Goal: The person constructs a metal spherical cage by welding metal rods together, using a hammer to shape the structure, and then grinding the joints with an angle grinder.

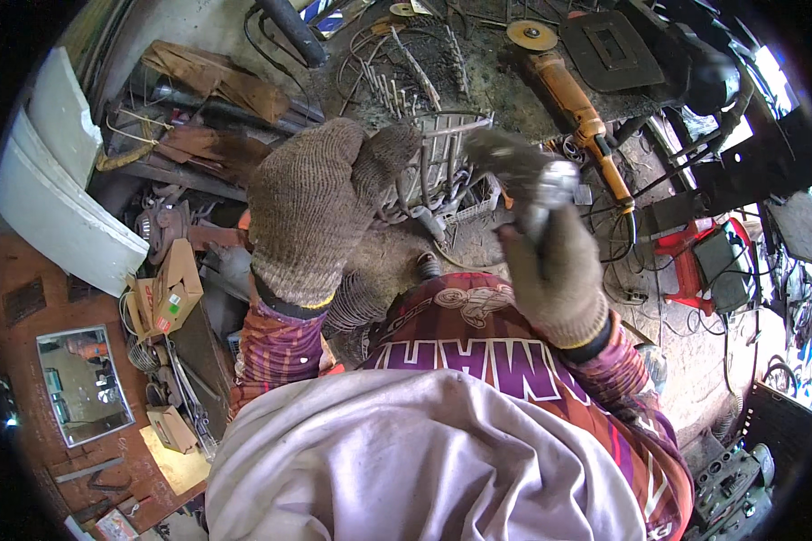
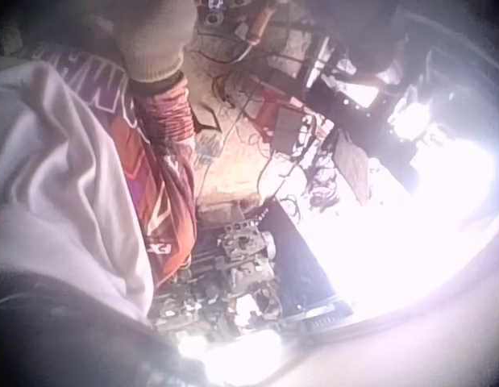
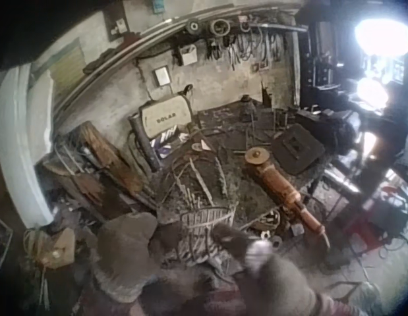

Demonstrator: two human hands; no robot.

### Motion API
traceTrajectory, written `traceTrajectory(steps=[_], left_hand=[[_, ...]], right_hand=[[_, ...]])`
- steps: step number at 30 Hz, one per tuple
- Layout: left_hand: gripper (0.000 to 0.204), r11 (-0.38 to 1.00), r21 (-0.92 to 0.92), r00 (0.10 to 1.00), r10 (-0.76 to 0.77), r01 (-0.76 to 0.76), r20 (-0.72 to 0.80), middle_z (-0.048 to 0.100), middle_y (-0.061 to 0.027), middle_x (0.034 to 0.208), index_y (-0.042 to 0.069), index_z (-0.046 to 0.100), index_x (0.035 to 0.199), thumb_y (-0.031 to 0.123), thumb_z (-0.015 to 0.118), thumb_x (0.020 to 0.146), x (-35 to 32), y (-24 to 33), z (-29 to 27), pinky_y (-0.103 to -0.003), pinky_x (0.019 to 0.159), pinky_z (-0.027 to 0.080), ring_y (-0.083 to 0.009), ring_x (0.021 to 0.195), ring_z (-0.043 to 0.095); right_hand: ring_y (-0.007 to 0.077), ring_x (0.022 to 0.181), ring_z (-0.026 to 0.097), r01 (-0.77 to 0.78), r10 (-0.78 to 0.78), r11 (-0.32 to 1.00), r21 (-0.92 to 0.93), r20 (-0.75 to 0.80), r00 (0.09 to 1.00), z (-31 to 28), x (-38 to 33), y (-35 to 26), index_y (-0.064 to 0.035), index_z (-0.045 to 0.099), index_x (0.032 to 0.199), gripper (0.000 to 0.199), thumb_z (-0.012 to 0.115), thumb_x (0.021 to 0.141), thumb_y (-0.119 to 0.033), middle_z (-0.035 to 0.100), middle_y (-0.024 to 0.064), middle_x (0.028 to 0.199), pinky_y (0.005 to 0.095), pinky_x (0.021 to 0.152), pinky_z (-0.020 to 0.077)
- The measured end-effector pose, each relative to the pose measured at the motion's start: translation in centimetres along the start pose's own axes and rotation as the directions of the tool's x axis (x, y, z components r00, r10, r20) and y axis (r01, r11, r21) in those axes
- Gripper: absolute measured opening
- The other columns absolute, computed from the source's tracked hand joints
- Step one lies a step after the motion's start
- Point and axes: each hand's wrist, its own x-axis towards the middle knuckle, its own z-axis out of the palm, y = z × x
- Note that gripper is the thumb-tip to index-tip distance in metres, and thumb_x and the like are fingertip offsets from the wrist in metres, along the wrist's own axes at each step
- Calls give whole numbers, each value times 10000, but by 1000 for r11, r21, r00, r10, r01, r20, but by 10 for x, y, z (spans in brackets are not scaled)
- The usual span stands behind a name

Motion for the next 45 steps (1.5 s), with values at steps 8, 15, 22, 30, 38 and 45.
traceTrajectory(steps=[8,15,22,30,38,45], left_hand=[[452,999,-41,1000,27,-28,-7,525,-148,607,89,558,678,461,607,930,4,3,-3,-425,525,449,-349,581,585],[438,998,0,997,-61,61,47,602,-151,677,43,640,764,456,644,912,3,-5,0,-428,567,472,-352,624,612],[381,1000,-1,1000,2,-2,-13,633,-144,694,34,678,799,399,669,909,3,-5,-2,-421,586,485,-343,653,638],[324,999,-14,999,-31,31,44,595,-143,667,80,619,747,374,672,873,12,2,-3,-415,563,489,-339,633,629],[409,999,46,1000,-23,23,-16,615,-151,680,34,670,795,429,671,899,24,-19,5,-406,563,478,-322,620,629],[315,1000,-21,1000,16,-16,-22,585,-130,679,76,612,756,355,669,889,17,-14,0,-438,576,485,-342,656,622]], right_hand=[[452,919,643,-132,155,974,-184,114,981,-5,-5,-10,3,521,1247,398,610,882,-126,650,253,1003,430,770,540],[438,737,642,71,-72,995,-66,-11,997,3,-3,-5,-24,557,1081,291,665,865,-187,636,232,823,496,609,494],[419,770,658,64,-66,992,-109,-18,998,9,4,-4,-30,569,1144,335,663,855,-171,652,217,848,467,650,519],[439,766,642,82,-97,984,-161,-92,991,4,6,1,-18,541,1112,311,669,854,-135,644,226,842,466,624,508],[434,842,663,224,-220,974,7,-166,961,2,13,6,-1,559,1191,353,638,862,-97,663,224,950,437,693,532],[427,709,650,104,-112,990,-96,-78,991,11,15,5,-14,565,1093,329,683,837,-182,653,212,800,479,621,517]])
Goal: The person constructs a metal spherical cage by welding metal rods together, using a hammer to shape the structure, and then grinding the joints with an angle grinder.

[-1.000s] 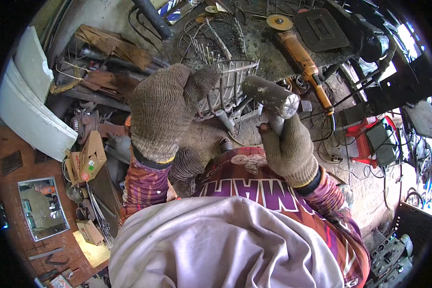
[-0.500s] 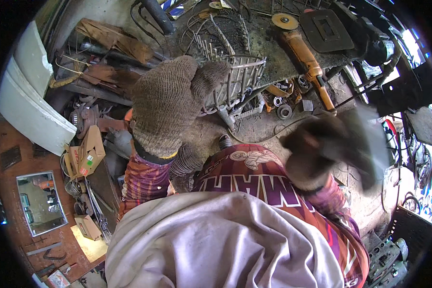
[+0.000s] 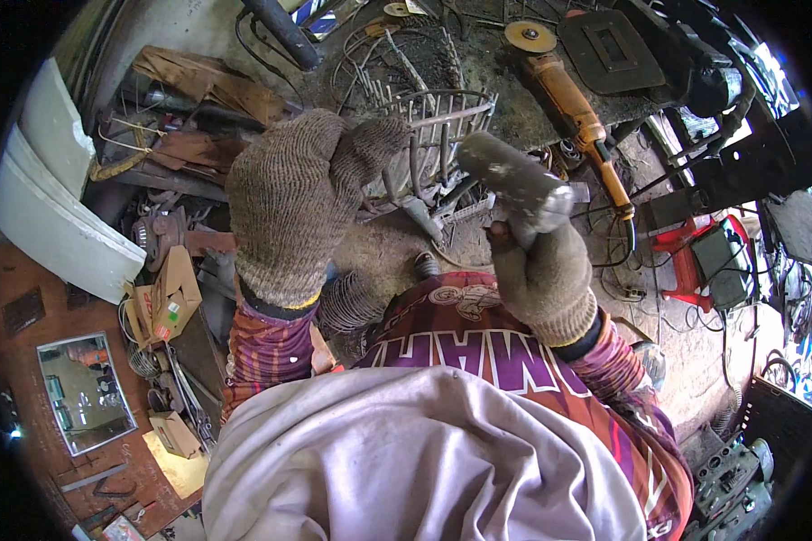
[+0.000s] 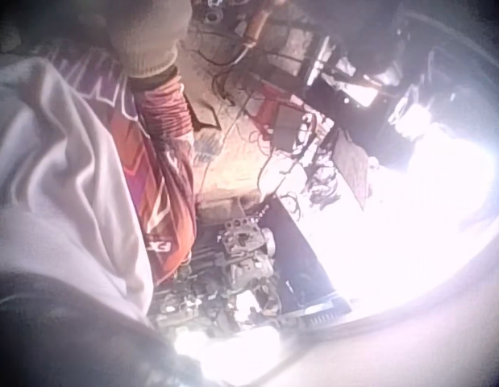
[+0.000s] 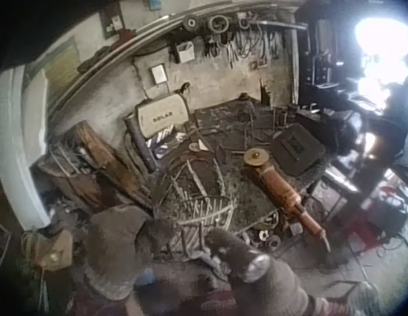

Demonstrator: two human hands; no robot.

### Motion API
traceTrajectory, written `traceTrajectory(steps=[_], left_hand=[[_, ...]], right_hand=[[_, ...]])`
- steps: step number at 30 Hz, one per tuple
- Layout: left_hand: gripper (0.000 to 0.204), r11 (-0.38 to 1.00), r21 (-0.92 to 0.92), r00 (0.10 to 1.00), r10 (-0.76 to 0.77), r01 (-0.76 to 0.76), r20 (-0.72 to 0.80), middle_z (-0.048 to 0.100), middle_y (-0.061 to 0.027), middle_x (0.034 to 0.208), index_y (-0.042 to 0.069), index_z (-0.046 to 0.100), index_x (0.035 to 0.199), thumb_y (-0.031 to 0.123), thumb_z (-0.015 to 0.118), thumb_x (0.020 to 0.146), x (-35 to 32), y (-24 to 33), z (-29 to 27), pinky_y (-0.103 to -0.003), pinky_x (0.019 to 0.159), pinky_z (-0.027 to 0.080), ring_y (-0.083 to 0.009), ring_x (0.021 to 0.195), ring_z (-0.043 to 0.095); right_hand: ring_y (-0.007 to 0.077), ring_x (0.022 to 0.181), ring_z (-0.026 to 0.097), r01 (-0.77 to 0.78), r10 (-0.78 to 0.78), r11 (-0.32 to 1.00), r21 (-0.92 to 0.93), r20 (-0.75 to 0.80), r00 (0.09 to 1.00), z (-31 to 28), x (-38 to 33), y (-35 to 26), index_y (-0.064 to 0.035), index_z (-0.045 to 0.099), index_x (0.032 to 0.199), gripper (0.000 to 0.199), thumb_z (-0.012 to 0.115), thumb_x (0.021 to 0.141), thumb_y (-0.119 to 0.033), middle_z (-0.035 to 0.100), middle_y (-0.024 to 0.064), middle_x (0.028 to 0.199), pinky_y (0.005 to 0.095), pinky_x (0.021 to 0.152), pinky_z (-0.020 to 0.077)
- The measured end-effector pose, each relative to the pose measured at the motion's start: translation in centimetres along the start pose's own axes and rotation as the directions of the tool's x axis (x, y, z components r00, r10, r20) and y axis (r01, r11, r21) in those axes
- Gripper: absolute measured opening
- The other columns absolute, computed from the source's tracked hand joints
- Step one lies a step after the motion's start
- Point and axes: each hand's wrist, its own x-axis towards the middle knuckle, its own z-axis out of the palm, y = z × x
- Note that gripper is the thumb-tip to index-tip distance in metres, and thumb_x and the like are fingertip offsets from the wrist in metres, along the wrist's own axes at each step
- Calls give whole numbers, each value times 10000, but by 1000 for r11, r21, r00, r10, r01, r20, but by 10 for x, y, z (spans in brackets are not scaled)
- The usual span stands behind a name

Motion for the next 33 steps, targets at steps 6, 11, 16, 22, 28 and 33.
traceTrajectory(steps=[6,11,16,22,28,33], left_hand=[[355,1000,-23,1000,-6,5,-29,590,-125,681,80,622,767,410,660,892,1,-4,7,-436,589,487,-337,655,622],[392,999,-32,999,-33,32,-6,598,-126,686,83,621,741,442,662,893,4,-8,12,-434,593,486,-340,664,625],[385,994,-11,994,-105,106,41,627,-127,695,69,646,757,429,678,890,0,-17,7,-431,587,486,-333,661,640],[293,992,-115,998,-57,55,-18,625,-131,681,17,666,790,290,714,886,4,-16,0,-383,577,478,-298,627,641],[281,952,-279,990,-138,123,-33,627,-104,674,17,670,809,282,730,880,-7,-26,3,-351,558,448,-240,597,626],[265,951,-286,990,-136,118,-44,648,-81,685,32,675,809,281,747,866,-11,-25,2,-320,563,464,-198,599,627]], right_hand=[[336,895,681,-139,149,976,165,-47,988,-6,2,-2,-36,564,1122,287,635,867,-147,660,203,1027,440,730,540],[359,865,664,467,-458,870,-158,93,884,-15,3,21,-28,553,1188,379,662,846,-148,651,212,971,431,703,544],[455,705,640,119,-108,985,123,-97,989,0,9,-8,-9,549,1090,315,668,834,-149,640,236,761,492,588,508],[433,763,658,-58,57,998,16,40,998,-1,1,-1,6,558,1143,363,679,835,-144,659,225,850,461,637,525],[421,780,669,67,-66,995,69,-14,998,3,4,-5,-5,586,1141,344,686,842,-144,671,216,881,438,658,539],[396,815,682,85,-91,990,116,49,995,3,-3,-2,10,577,1175,422,721,818,-163,676,212,932,427,691,548]])
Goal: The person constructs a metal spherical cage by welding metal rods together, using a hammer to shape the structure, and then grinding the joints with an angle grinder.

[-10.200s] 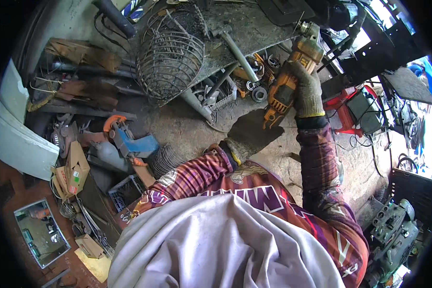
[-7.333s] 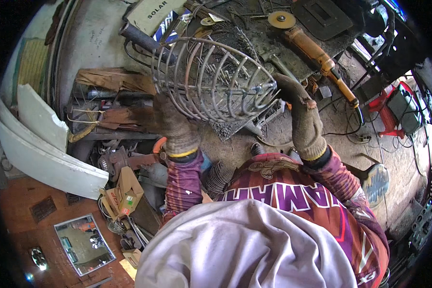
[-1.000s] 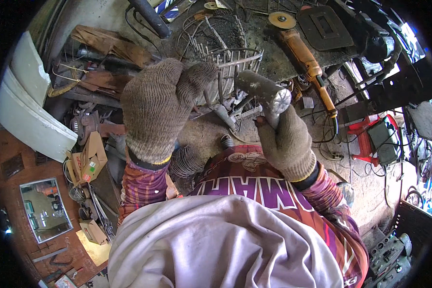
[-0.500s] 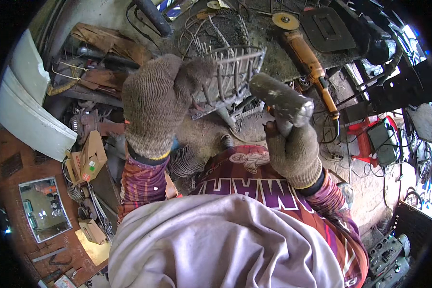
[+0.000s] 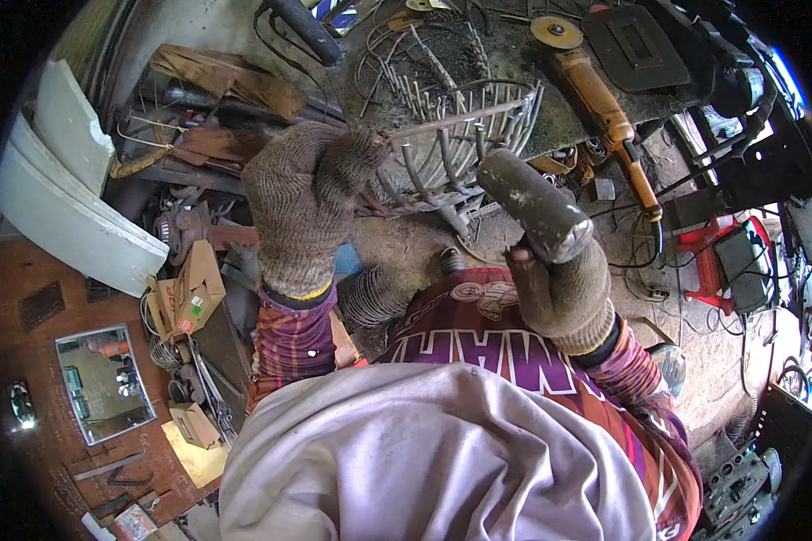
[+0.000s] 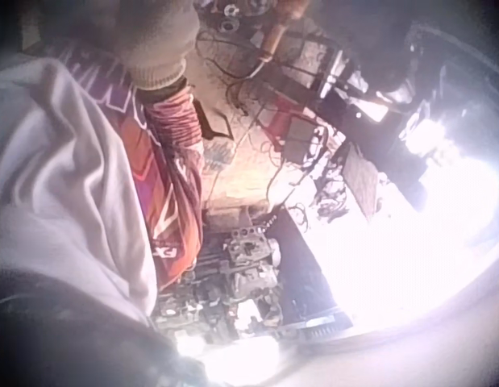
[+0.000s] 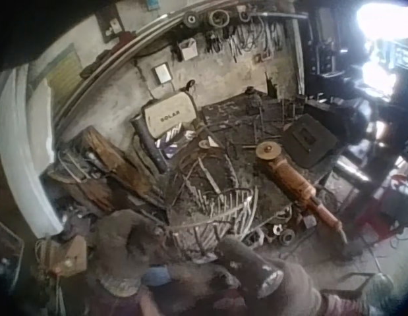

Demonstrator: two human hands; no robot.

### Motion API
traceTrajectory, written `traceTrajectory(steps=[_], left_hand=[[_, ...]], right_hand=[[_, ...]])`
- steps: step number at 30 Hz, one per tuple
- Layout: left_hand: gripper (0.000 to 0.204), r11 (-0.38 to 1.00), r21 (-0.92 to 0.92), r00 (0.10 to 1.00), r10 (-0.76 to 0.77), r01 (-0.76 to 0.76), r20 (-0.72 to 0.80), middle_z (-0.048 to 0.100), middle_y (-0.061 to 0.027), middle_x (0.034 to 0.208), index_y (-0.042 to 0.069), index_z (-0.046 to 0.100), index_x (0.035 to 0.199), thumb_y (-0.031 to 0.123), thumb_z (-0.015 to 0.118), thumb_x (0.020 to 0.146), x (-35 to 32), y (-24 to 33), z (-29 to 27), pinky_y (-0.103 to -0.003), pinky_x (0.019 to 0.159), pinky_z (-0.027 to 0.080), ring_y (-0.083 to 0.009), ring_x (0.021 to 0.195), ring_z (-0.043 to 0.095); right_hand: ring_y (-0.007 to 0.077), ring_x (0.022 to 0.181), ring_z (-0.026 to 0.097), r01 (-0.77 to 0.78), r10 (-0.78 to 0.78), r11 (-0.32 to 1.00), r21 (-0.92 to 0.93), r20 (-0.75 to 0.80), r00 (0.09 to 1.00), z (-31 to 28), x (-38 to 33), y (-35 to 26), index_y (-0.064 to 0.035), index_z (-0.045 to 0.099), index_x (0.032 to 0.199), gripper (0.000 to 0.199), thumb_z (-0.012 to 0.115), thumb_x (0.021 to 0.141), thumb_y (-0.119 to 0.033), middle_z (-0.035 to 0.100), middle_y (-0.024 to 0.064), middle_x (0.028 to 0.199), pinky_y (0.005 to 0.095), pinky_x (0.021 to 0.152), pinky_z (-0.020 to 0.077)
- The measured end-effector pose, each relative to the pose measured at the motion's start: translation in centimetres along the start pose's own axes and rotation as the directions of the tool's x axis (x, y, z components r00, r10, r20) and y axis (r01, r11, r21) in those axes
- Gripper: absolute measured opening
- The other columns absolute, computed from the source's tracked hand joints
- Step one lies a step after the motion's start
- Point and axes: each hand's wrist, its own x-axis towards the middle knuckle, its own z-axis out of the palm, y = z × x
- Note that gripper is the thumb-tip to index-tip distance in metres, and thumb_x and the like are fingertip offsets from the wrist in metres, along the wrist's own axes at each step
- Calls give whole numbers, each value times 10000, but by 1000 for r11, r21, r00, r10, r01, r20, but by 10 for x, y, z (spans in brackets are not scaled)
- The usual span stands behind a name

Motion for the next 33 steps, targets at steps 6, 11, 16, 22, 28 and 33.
traceTrajectory(steps=[6,11,16,22,28,33], left_hand=[[272,998,48,999,45,-44,-25,662,-85,709,58,701,823,323,754,848,-4,4,4,-350,573,484,-247,628,647],[253,994,21,993,107,-106,-43,671,-93,730,81,718,833,331,754,841,0,15,17,-388,606,508,-290,668,664],[337,963,223,987,158,-149,-22,613,-94,656,83,644,721,383,744,837,6,28,24,-414,574,490,-315,612,620],[450,975,192,993,118,-116,4,574,-114,615,92,591,666,483,682,870,13,29,38,-406,517,471,-311,568,601],[441,984,168,995,48,-62,87,569,-117,611,90,599,685,483,686,865,26,34,30,-398,517,479,-302,556,600],[380,951,225,974,224,-212,-30,590,-116,637,91,624,734,441,703,859,33,21,33,-401,542,489,-304,592,619]], right_hand=[[394,856,678,-19,22,1000,-17,164,986,-1,0,5,20,541,1225,503,732,792,-153,674,206,969,437,733,547],[395,862,677,-131,123,991,36,171,978,0,3,7,20,529,1228,466,703,833,-157,670,216,913,450,742,541],[311,753,674,-37,54,973,228,-70,996,-2,-4,22,4,540,1176,365,669,896,-190,660,167,848,418,624,531],[306,706,654,248,-195,261,933,-201,960,-43,13,4,-27,558,1138,369,638,937,-325,634,119,786,478,574,524],[382,1006,667,-216,289,882,418,-119,950,-21,4,3,45,517,1281,441,642,894,-124,661,218,1068,369,855,514],[383,1031,658,-294,293,935,200,37,955,-19,3,7,-9,519,1312,409,572,931,-149,648,217,1160,374,875,508]])
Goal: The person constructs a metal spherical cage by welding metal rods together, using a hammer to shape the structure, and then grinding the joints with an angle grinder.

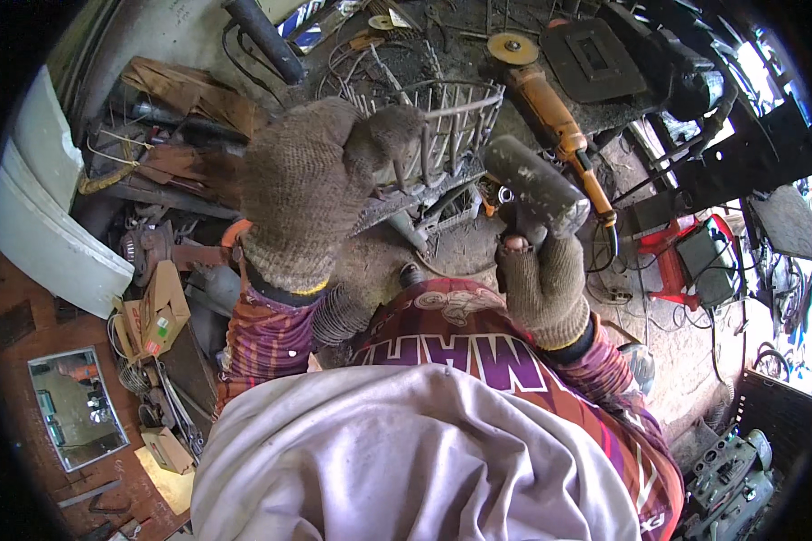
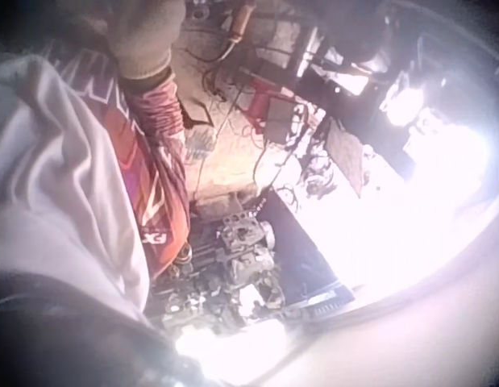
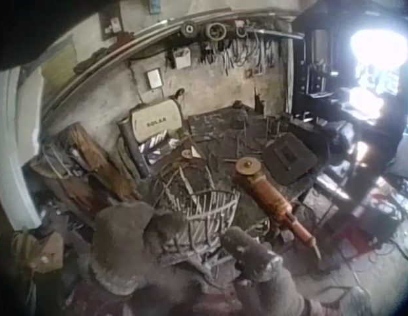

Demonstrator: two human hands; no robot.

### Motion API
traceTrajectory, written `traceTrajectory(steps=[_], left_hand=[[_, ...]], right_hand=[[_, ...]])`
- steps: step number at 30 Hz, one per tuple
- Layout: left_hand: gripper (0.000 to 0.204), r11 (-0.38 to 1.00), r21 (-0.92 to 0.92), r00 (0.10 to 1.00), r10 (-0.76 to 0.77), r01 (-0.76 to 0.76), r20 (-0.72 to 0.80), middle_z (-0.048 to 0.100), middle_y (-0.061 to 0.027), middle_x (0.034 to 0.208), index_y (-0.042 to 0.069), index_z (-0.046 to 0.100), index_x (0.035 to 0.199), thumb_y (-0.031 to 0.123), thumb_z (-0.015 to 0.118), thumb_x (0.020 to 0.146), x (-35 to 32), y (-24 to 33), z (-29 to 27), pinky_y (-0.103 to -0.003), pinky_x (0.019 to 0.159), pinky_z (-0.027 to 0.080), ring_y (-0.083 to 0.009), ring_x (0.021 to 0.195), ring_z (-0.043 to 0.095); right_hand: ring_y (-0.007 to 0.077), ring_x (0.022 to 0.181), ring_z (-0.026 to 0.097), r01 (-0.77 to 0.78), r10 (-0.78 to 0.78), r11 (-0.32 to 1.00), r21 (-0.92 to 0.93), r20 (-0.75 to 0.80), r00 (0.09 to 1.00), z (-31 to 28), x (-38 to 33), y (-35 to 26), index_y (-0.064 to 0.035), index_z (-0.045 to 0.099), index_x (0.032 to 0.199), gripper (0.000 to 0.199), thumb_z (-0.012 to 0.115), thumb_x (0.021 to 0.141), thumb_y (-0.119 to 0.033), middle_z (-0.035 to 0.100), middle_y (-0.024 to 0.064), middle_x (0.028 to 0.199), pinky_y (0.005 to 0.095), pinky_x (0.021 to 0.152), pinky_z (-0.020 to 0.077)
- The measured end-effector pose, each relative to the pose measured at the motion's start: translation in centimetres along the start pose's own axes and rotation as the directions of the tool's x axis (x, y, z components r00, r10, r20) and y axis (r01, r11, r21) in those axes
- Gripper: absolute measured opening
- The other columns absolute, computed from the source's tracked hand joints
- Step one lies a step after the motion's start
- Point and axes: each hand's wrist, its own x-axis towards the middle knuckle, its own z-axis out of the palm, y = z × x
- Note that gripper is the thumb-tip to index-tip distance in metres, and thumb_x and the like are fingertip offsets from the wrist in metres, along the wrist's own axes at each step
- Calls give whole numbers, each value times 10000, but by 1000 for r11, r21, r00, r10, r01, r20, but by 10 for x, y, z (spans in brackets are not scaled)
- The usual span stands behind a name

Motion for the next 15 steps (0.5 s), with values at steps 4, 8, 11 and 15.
traceTrajectory(steps=[4,8,11,15], left_hand=[[362,1000,12,999,24,-24,-29,596,-114,646,83,640,743,420,715,855,-9,0,0,-414,568,492,-315,618,622],[367,992,-75,993,-94,99,67,619,-114,670,68,660,758,418,736,838,-7,7,-11,-411,571,494,-319,637,636],[359,956,-188,973,-207,224,105,645,-118,689,52,681,769,398,748,835,-11,-2,-11,-391,570,495,-309,638,650],[347,959,-223,982,-151,174,116,655,-114,697,29,700,805,371,737,846,-14,-6,-11,-374,578,482,-285,632,645]], right_hand=[[403,1018,655,44,-44,998,-39,4,999,2,3,3,-10,501,1335,444,581,921,-149,650,226,1144,378,865,510],[352,987,673,12,-12,998,54,4,1000,6,3,7,3,495,1333,439,573,937,-170,660,200,1136,366,854,511],[253,993,663,165,-155,979,116,-88,984,4,7,18,46,475,1313,443,574,960,-203,651,186,1135,342,846,507],[170,849,611,124,-42,924,361,-227,973,2,18,9,52,482,1260,542,751,862,-200,636,119,994,279,766,502]])
